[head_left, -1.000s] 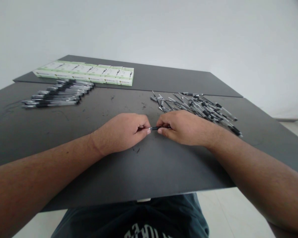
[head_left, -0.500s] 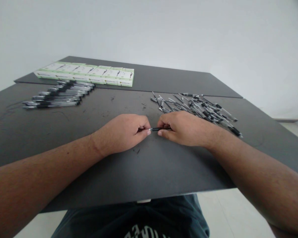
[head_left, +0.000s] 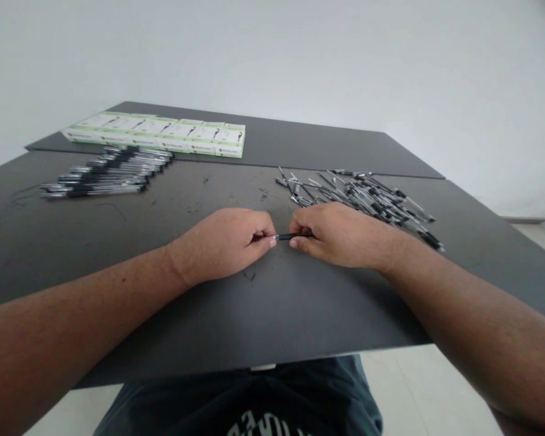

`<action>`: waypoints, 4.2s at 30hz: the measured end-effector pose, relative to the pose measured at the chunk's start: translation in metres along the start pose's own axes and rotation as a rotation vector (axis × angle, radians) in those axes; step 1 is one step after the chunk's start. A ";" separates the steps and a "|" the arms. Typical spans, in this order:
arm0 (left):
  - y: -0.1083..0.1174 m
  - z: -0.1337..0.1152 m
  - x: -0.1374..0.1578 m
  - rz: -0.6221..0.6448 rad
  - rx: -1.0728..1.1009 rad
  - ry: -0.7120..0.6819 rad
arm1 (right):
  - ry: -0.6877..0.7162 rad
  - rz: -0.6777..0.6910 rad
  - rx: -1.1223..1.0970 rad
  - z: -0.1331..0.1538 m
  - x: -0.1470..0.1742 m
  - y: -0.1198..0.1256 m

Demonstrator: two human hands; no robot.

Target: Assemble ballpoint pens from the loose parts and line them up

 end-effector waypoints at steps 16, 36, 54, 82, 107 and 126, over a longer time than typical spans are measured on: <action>-0.001 0.000 -0.001 0.015 -0.022 -0.002 | 0.044 0.019 0.035 0.004 0.000 -0.002; -0.001 -0.002 0.000 0.020 -0.024 -0.014 | -0.006 0.018 -0.015 0.001 0.000 -0.001; 0.000 -0.003 0.000 0.021 -0.013 -0.020 | 0.004 0.029 0.013 0.002 0.000 -0.001; -0.003 -0.001 0.000 0.038 -0.016 -0.015 | 0.032 0.046 0.035 0.006 0.000 -0.002; -0.002 -0.001 0.000 0.027 -0.019 -0.025 | 0.041 0.046 0.034 0.005 0.000 -0.003; -0.003 -0.002 0.000 0.039 -0.020 -0.026 | 0.021 0.029 -0.019 0.001 0.000 -0.003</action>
Point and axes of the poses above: each hand's wrist, its own x-axis away from the middle knuckle, its own y-axis out of the back of the hand, z = x × y, the point moved 8 cm from there along -x, towards the middle knuckle, and after that the axes turned 4 degrees about z, right-handed, at the moved point
